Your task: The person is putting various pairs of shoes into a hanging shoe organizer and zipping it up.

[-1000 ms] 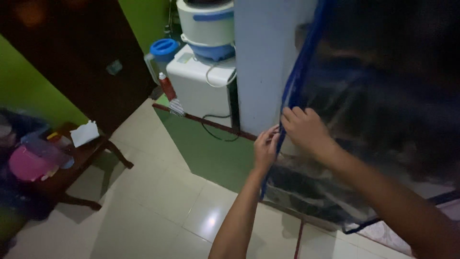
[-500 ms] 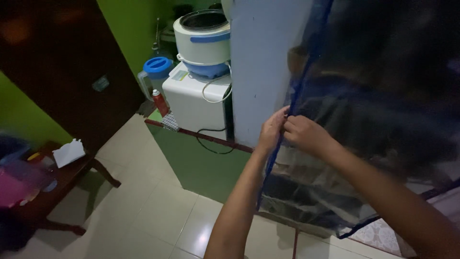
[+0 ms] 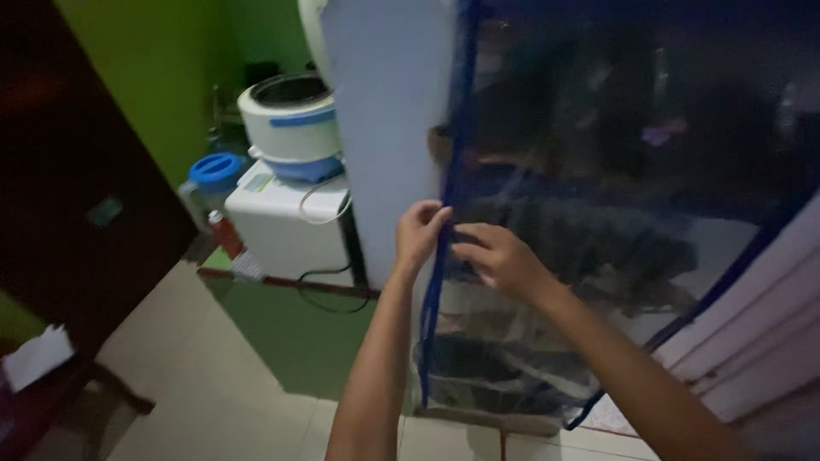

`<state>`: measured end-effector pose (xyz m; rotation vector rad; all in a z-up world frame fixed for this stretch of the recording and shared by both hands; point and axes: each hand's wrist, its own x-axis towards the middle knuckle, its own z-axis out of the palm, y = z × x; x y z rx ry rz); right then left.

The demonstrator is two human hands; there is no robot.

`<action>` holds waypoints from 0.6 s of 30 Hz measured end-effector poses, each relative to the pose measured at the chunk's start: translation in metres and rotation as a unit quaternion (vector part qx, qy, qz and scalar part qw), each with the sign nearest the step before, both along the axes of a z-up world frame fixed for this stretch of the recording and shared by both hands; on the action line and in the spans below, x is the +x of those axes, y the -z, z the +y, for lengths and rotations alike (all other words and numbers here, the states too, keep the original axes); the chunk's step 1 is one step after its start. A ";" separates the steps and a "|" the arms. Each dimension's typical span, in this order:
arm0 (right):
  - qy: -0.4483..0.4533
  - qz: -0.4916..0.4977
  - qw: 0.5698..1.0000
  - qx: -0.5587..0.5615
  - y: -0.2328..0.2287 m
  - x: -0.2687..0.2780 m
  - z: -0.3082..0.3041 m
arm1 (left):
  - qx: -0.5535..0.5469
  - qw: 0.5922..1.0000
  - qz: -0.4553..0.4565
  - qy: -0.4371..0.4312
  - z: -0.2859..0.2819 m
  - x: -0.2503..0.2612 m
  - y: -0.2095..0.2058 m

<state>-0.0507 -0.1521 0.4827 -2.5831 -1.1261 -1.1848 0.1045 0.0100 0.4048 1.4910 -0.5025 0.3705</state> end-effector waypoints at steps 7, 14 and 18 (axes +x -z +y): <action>0.202 -0.138 0.927 0.285 -0.023 -0.058 -0.133 | 0.082 0.965 -0.162 -0.189 -0.019 -0.068 -0.079; 0.185 -0.213 0.761 0.584 -0.053 -0.069 -0.300 | 0.070 0.948 -0.231 -0.208 -0.033 -0.070 -0.126; 0.098 -0.017 0.686 0.721 -0.100 -0.090 -0.309 | -0.001 0.961 -0.225 -0.159 -0.032 -0.043 -0.111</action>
